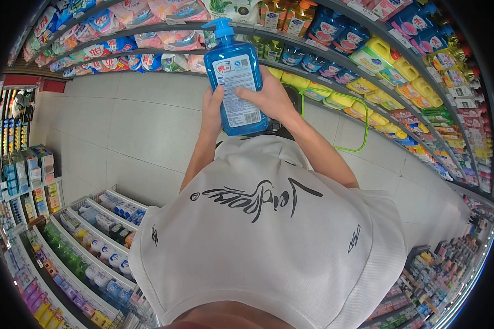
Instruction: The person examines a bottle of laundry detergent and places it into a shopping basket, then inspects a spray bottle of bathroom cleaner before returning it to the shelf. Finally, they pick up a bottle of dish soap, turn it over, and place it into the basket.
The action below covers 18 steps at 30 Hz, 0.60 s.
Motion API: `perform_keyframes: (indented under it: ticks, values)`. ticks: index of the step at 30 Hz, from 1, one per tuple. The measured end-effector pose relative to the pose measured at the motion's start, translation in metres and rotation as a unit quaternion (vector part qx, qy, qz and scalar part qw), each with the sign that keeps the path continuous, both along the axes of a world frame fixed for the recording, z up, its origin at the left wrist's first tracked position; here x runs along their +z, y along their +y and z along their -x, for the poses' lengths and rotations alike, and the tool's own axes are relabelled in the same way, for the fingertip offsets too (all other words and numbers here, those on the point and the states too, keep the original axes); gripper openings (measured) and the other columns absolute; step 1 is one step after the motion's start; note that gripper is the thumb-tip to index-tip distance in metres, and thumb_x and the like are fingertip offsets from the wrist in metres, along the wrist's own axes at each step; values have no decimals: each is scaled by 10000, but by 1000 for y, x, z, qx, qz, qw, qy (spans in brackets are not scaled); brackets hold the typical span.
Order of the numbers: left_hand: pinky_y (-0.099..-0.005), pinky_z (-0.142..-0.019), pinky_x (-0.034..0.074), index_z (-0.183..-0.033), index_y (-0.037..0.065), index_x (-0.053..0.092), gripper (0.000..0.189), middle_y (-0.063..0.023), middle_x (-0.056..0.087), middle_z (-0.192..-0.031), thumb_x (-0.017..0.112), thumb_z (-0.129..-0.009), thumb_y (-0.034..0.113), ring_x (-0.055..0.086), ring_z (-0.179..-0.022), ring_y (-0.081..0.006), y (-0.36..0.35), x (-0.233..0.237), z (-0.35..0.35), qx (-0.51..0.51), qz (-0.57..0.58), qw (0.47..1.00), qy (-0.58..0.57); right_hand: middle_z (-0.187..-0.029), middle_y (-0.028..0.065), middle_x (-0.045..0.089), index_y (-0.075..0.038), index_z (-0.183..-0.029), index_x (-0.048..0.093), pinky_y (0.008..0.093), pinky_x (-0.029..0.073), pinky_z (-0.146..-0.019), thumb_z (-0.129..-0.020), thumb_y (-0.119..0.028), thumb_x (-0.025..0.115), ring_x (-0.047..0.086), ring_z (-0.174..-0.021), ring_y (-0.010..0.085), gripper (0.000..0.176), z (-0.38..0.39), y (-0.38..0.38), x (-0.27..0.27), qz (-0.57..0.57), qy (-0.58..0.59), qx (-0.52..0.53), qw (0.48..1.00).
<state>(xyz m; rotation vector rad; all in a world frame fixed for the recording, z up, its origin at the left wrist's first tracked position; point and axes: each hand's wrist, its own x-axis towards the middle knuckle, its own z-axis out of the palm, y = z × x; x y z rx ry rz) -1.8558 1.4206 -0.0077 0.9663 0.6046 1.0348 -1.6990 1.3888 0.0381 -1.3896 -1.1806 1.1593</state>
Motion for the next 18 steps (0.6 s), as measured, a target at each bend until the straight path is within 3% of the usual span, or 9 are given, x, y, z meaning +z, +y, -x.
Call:
perform_keyframes:
  ticks: [18]
  values:
    - [-313,-896,436,-1200,-61,456,438,-157,579,-1126,563,-896,237,564,-1009,-190,-2,6,6,0,-32,999,14,-1058,170,629,68,-1175,456,317,478,-844,-743,-228,722,623,-950,220,588,3,-3,6,5,-14,1,1000]
